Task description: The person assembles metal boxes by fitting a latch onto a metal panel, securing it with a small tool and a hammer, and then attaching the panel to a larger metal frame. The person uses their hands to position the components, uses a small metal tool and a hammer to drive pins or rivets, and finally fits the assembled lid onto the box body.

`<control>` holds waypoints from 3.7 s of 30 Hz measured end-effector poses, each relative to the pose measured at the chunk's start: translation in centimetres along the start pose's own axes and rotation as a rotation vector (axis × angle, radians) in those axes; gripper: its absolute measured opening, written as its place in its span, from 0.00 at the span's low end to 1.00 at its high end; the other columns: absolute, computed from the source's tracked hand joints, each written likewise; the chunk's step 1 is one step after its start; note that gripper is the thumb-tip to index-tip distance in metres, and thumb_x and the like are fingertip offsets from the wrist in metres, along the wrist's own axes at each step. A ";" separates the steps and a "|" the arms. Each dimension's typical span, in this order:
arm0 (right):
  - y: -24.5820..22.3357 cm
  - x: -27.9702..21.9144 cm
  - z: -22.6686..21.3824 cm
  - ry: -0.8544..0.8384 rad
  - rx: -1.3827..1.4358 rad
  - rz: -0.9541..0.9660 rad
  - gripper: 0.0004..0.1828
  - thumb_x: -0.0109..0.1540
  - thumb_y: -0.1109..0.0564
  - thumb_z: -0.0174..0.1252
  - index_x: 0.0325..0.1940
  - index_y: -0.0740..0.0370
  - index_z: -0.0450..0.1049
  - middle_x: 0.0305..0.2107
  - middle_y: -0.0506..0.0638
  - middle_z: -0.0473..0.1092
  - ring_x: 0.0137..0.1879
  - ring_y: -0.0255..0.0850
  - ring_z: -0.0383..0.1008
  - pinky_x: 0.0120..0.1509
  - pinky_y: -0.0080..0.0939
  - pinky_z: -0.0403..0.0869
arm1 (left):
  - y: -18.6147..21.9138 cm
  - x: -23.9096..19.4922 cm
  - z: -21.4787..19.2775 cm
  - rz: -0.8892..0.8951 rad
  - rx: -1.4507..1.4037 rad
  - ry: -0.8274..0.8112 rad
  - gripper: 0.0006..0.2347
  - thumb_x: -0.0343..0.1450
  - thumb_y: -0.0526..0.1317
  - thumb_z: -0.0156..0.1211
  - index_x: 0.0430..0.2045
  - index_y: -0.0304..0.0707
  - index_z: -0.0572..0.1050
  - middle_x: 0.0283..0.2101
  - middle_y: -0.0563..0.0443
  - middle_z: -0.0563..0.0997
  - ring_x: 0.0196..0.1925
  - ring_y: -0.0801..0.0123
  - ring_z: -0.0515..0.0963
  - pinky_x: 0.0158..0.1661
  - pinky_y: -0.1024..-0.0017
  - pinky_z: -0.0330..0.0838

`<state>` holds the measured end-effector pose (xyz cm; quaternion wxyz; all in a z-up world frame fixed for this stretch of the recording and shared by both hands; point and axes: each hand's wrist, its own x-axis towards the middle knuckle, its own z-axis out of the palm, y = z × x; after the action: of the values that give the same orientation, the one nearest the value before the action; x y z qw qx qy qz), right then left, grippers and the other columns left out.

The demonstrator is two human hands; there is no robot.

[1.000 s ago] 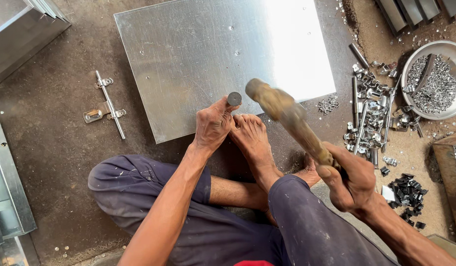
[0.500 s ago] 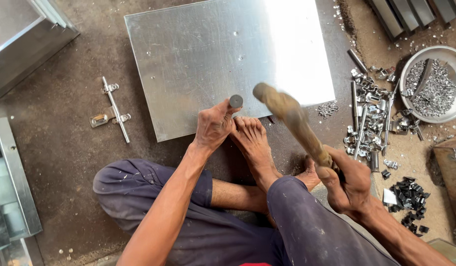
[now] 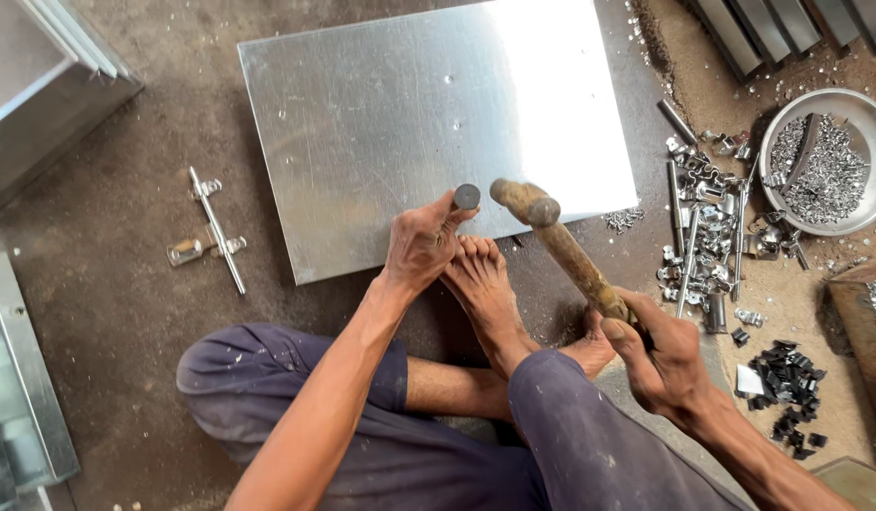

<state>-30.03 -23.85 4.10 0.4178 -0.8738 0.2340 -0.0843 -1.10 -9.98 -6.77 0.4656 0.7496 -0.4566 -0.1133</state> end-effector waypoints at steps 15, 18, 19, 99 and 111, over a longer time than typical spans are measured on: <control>-1.3 0.2 -0.7 -0.199 -0.109 0.257 0.21 0.67 0.48 0.48 0.56 0.63 0.72 0.12 0.46 0.66 0.13 0.34 0.59 0.16 0.39 0.62 | 0.5 -0.4 0.6 0.112 0.005 0.091 0.08 0.72 0.30 0.61 0.44 0.38 0.78 0.24 0.47 0.80 0.21 0.68 0.79 0.24 0.70 0.73; -1.2 0.3 -0.8 -0.027 -0.085 0.025 0.22 0.68 0.48 0.49 0.58 0.66 0.70 0.17 0.46 0.69 0.16 0.32 0.63 0.19 0.38 0.65 | 0.1 -0.1 0.8 0.103 -0.036 0.082 0.06 0.73 0.31 0.63 0.41 0.37 0.78 0.26 0.45 0.82 0.20 0.67 0.78 0.23 0.69 0.72; -0.9 -0.2 -0.5 0.046 -0.084 -0.087 0.21 0.70 0.47 0.48 0.58 0.66 0.69 0.18 0.47 0.68 0.19 0.32 0.63 0.22 0.38 0.65 | -0.1 -0.9 0.8 0.085 -0.043 0.054 0.05 0.73 0.31 0.63 0.41 0.36 0.78 0.27 0.45 0.83 0.20 0.66 0.78 0.23 0.68 0.71; 7.8 9.3 -0.2 0.057 -0.254 0.243 0.13 0.70 0.51 0.53 0.42 0.65 0.70 0.18 0.46 0.66 0.16 0.34 0.60 0.14 0.38 0.60 | -1.1 -4.2 -10.0 -0.390 0.092 0.856 0.10 0.83 0.38 0.42 0.51 0.27 0.66 0.50 0.39 0.75 0.44 0.61 0.84 0.38 0.68 0.84; 2.4 9.3 4.5 -0.166 -0.117 0.261 0.22 0.68 0.45 0.52 0.59 0.63 0.71 0.15 0.44 0.61 0.16 0.32 0.56 0.16 0.36 0.60 | -2.8 4.2 -1.7 -0.106 -0.142 0.166 0.06 0.78 0.36 0.55 0.47 0.36 0.75 0.36 0.48 0.86 0.35 0.68 0.87 0.32 0.69 0.79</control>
<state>-21.18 -26.52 -1.08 0.3914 -0.8628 0.3149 0.0568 3.88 -11.81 -7.01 0.5470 0.7447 -0.3671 -0.1074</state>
